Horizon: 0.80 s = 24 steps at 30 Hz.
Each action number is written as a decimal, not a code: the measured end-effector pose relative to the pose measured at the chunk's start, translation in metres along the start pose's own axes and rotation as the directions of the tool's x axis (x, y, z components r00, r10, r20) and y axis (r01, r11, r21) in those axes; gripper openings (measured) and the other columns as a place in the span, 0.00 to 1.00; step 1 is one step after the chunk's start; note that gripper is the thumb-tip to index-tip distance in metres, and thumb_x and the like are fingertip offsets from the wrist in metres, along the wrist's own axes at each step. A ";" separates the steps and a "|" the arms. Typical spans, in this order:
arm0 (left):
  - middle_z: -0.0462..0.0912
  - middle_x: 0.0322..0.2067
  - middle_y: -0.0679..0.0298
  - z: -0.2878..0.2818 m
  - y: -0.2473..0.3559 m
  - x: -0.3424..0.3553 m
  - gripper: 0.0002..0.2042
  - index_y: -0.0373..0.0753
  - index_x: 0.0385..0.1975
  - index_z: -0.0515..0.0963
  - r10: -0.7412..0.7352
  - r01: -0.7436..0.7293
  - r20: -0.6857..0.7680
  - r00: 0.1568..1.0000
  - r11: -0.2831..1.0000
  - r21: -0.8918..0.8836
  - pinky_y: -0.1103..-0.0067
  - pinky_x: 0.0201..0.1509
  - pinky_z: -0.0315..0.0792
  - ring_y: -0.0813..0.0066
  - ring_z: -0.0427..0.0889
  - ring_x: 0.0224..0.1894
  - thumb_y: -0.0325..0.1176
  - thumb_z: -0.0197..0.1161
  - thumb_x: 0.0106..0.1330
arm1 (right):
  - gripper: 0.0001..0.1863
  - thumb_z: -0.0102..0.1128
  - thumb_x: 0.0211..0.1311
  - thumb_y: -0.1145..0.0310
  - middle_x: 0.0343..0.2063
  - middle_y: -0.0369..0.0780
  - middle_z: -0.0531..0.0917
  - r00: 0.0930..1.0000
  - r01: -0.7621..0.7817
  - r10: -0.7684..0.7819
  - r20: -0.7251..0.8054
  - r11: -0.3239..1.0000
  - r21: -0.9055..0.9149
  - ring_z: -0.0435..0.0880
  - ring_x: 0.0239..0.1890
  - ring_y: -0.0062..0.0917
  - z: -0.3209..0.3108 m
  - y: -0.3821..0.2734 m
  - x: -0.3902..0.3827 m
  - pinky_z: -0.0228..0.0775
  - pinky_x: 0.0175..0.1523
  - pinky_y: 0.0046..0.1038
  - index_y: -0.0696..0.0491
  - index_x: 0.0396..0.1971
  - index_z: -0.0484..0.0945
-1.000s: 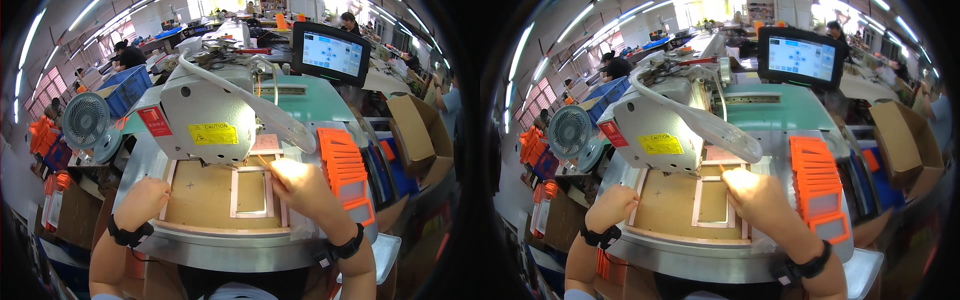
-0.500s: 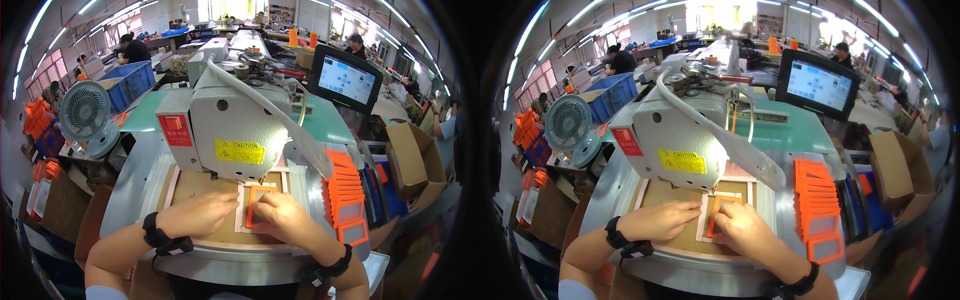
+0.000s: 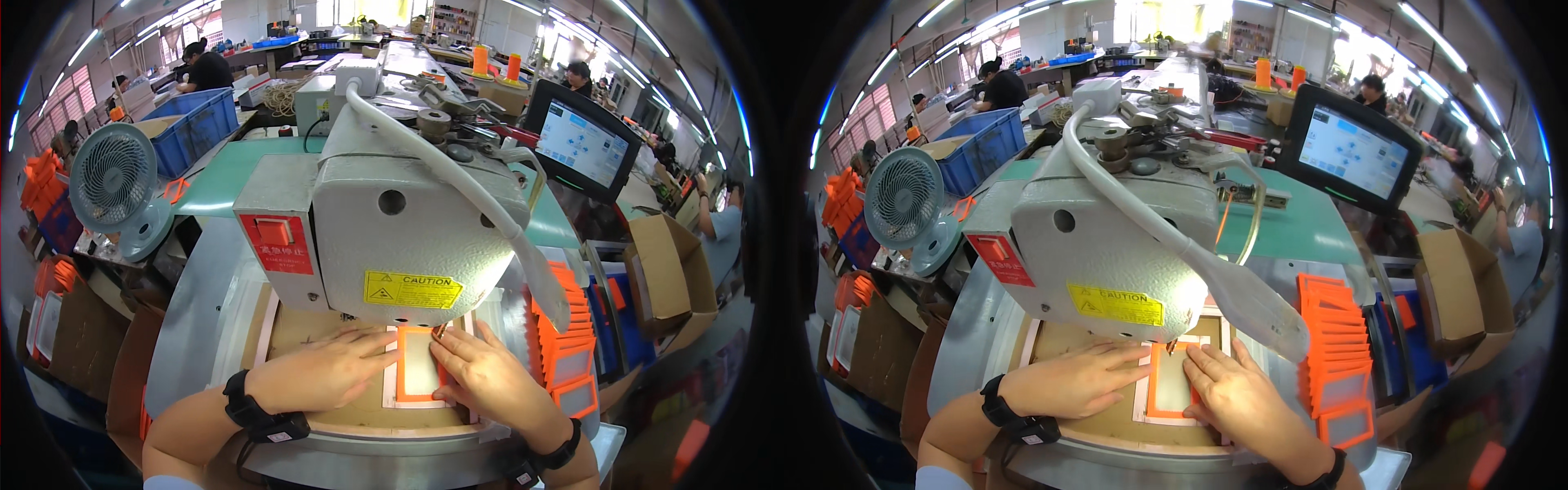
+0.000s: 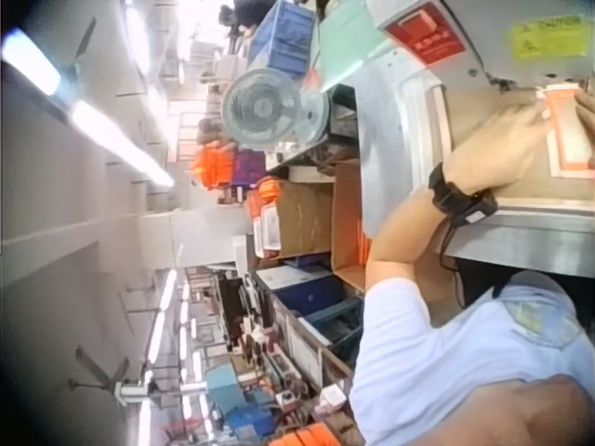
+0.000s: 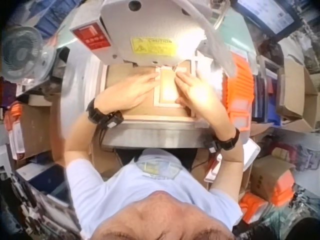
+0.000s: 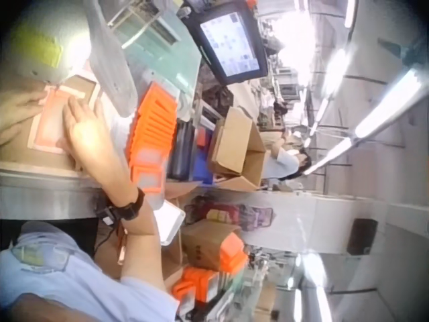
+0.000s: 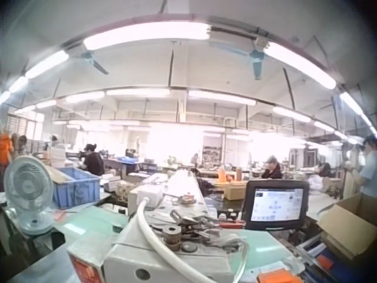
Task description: Operating an industrial sewing machine to sew parts of an orange leather first aid kit.
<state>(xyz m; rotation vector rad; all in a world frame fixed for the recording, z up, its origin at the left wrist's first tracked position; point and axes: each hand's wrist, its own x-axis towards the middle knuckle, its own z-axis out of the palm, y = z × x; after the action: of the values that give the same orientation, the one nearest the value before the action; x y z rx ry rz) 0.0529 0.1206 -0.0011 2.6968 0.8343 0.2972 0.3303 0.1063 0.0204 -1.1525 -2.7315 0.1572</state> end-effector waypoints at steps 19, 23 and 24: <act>0.70 0.66 0.64 -0.007 0.019 0.005 0.24 0.51 0.60 0.78 -0.044 0.045 -0.011 0.999 0.982 0.184 0.60 0.67 0.61 0.64 0.71 0.64 0.37 0.65 0.61 | 0.23 0.60 0.63 0.70 0.60 0.41 0.78 0.989 -0.143 0.147 -0.031 0.983 0.114 0.82 0.54 0.39 -0.002 0.014 0.004 0.79 0.53 0.36 0.57 0.59 0.76; 0.69 0.67 0.63 -0.008 0.020 0.005 0.24 0.50 0.60 0.78 -0.058 0.057 0.002 0.998 0.989 0.134 0.61 0.68 0.60 0.64 0.71 0.64 0.36 0.65 0.60 | 0.20 0.62 0.56 0.73 0.50 0.43 0.81 0.978 -0.138 0.144 -0.154 0.989 0.049 0.80 0.54 0.40 0.014 0.016 0.006 0.62 0.64 0.46 0.59 0.50 0.81; 0.68 0.68 0.63 -0.007 0.021 0.005 0.24 0.50 0.60 0.78 -0.058 0.058 0.001 0.998 0.990 0.131 0.61 0.68 0.60 0.64 0.71 0.64 0.35 0.65 0.60 | 0.19 0.63 0.53 0.74 0.47 0.43 0.81 0.979 -0.131 0.136 -0.154 0.991 0.040 0.80 0.53 0.40 0.017 0.016 0.007 0.58 0.67 0.49 0.60 0.47 0.82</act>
<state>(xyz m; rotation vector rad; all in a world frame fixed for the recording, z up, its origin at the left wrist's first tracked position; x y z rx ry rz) 0.0652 0.1087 0.0133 2.7859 0.9606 0.2307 0.3338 0.1219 0.0018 -1.2834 -2.5091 0.1191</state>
